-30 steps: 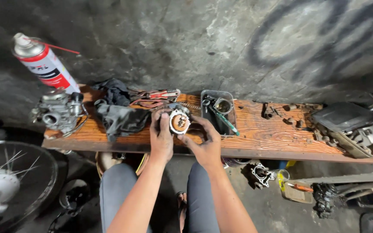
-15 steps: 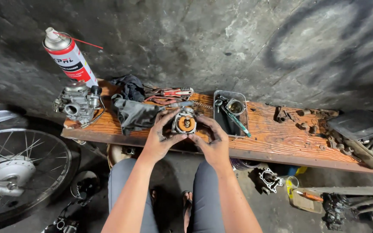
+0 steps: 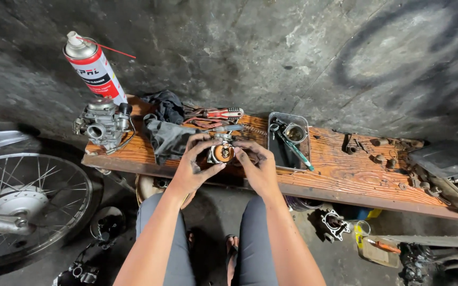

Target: The person disassembles a motorcycle engine component on a wooden bench using a screwdriver and wrench. They remove a screw and a small metal part, then place the parts into a metal tray.

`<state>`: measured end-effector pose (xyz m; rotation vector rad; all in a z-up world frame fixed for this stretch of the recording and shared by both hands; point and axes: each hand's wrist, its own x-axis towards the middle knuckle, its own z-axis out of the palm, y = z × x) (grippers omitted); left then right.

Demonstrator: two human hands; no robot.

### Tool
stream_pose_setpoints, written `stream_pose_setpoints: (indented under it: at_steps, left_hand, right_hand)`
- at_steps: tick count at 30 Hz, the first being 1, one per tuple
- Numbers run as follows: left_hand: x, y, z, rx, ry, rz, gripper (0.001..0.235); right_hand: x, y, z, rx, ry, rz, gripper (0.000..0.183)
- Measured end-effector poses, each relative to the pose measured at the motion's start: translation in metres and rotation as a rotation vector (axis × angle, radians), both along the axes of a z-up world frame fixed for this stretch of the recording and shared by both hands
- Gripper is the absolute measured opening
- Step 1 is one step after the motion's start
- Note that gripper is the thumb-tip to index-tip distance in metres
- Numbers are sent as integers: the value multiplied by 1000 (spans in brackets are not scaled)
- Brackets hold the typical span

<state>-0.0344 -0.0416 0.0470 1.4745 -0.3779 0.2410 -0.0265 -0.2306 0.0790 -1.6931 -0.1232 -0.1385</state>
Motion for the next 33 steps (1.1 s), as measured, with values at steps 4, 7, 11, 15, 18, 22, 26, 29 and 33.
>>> stream_pose_setpoints:
  at_steps: [4,7,11,15,18,22,26,29,33]
  left_hand:
    - [5,6,-12,71,-60,16,48]
    - [4,6,-6,15,-54,21,46]
    - [3,8,-4,-31,14,6,43]
    - [11,10,-14,-72,15,9,47]
    - [10,11,-14,-50,1,15,48]
    - [5,11,-7,-69,44,6,47]
    - [5,9,-5,-103,49,10,43]
    - [7,9,-14,-88,31,0,43]
    - [3,9,-2,-118,79,-12,44]
  right_hand:
    - [4,6,4,-48,15,-15,11]
    - [9,7,8,-65,36,-32,9]
    - [12,8,12,-50,60,1,10]
    - [21,11,10,-18,33,21,7]
    - [20,14,9,-16,29,37,8]
    - [22,14,9,-29,28,85,10]
    - [23,11,10,-70,39,107,9]
    - [25,6,9,-111,58,120,11]
    - [33,-3,-4,-133,7,109,8]
